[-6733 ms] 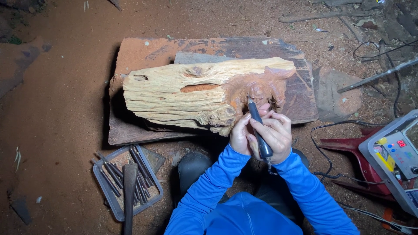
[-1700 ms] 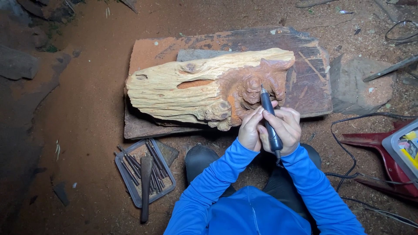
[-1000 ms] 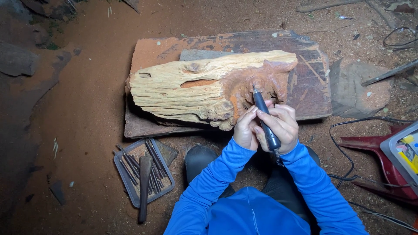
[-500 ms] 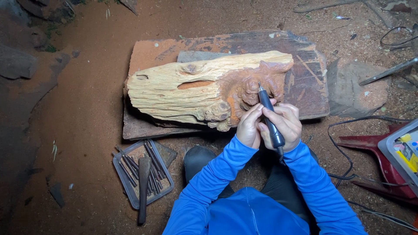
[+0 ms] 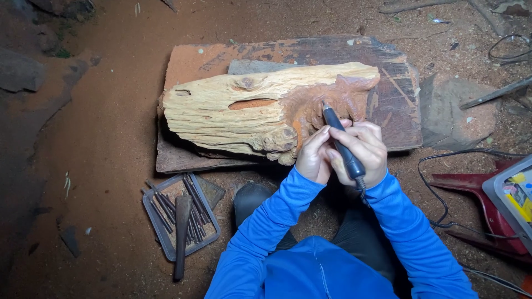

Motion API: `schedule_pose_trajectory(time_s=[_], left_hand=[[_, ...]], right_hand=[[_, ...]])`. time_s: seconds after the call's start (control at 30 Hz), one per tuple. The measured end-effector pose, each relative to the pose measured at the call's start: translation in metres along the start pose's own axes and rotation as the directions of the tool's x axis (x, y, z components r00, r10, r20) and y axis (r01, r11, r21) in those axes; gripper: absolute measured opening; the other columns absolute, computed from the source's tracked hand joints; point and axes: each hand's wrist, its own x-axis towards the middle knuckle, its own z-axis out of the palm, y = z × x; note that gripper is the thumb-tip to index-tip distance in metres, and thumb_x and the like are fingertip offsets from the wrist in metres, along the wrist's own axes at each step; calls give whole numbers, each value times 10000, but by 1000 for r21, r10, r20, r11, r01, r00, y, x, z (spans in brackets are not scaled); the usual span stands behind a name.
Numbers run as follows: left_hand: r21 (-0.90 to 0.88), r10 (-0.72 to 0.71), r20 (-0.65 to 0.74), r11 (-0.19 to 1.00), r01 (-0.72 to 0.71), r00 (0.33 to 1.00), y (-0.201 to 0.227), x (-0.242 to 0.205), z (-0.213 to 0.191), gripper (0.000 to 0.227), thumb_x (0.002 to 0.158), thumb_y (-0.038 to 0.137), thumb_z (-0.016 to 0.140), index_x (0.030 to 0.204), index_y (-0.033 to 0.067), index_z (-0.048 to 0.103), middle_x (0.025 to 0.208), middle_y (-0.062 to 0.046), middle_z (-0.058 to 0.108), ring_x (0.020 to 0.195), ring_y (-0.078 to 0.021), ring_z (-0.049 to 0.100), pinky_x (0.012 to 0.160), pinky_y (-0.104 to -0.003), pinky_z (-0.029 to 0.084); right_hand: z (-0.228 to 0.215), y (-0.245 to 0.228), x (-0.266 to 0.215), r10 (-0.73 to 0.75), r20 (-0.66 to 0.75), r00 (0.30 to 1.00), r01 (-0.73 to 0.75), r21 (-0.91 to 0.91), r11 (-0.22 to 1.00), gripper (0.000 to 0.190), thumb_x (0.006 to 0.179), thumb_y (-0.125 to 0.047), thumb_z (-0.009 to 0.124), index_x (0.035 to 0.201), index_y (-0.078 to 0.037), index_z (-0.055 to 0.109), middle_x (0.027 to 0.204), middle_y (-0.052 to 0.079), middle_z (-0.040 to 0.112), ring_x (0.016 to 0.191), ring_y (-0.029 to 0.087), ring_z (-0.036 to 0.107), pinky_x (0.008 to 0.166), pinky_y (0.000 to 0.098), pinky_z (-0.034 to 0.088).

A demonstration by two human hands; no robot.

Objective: Using a rotary tool to carve detailed features into a wooden figure.

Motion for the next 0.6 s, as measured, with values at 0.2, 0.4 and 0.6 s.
schedule_pose_trajectory(time_s=[0.2, 0.4, 0.6], left_hand=[[28, 9, 5, 1000, -10, 1000, -11, 11, 4, 223, 1028, 197, 651, 1158, 28, 718, 1108, -132, 715, 976, -186, 685, 831, -320, 594], [36, -12, -46, 999, 13, 999, -6, 7, 3, 283, 994, 261, 685, 1190, 61, 728, 1147, -130, 707, 1023, -220, 669, 820, -360, 567], [19, -26, -58, 999, 27, 998, -6, 6, 1, 280, 989, 275, 676, 1192, 92, 737, 1189, -132, 717, 1036, -205, 668, 816, -322, 536]], right_hand=[[-12, 3, 8, 82, 6, 997, -82, 57, 995, 346, 906, -183, 738, 1174, 35, 761, 949, 159, 746, 915, 330, 713, 1011, 442, 457], [-11, 3, 10, 111, 65, 992, -120, 143, 982, 330, 907, -173, 745, 1166, 30, 755, 1001, 165, 751, 957, 326, 715, 1043, 429, 447], [-13, 3, 13, 114, 111, 987, -128, 130, 983, 319, 877, -168, 761, 1138, 15, 765, 1005, 152, 753, 1006, 334, 720, 1055, 433, 455]])
